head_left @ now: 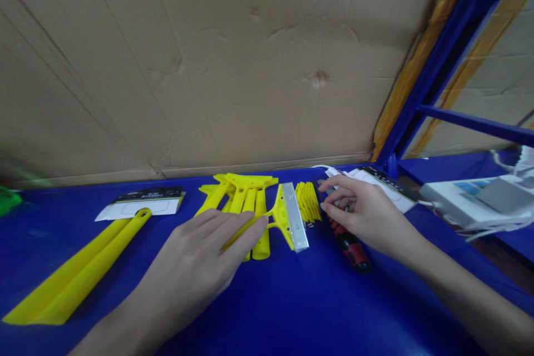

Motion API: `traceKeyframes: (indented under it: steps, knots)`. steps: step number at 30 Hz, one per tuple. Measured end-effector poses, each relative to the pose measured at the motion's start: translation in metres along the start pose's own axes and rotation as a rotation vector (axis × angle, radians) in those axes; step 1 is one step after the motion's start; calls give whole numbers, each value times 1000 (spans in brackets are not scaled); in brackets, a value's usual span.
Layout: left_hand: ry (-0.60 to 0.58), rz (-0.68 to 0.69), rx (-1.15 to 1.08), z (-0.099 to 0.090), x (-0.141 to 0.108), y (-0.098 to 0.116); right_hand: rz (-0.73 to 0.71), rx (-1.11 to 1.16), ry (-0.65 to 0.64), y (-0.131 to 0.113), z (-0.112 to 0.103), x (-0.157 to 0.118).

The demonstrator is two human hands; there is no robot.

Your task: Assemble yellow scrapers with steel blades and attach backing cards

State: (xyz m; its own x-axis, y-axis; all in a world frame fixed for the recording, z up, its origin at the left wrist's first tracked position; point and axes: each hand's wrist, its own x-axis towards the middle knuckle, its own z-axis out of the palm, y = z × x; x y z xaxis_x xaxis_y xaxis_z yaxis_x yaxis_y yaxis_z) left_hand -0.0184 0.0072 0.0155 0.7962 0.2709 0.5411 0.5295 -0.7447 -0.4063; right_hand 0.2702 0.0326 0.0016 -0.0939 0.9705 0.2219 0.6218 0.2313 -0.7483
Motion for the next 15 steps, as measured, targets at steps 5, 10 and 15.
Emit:
traceKeyframes:
  steps: [5,10,15]
  knots:
    - [-1,-9,-5,0,0,1,-48,-141,-5,-2,0,-1]
    - [15,-4,8,0,1,1,-70,-188,0,-4,-2,-1]
    - [19,-3,6,0,0,1,-97,-217,20,-4,-3,-1]
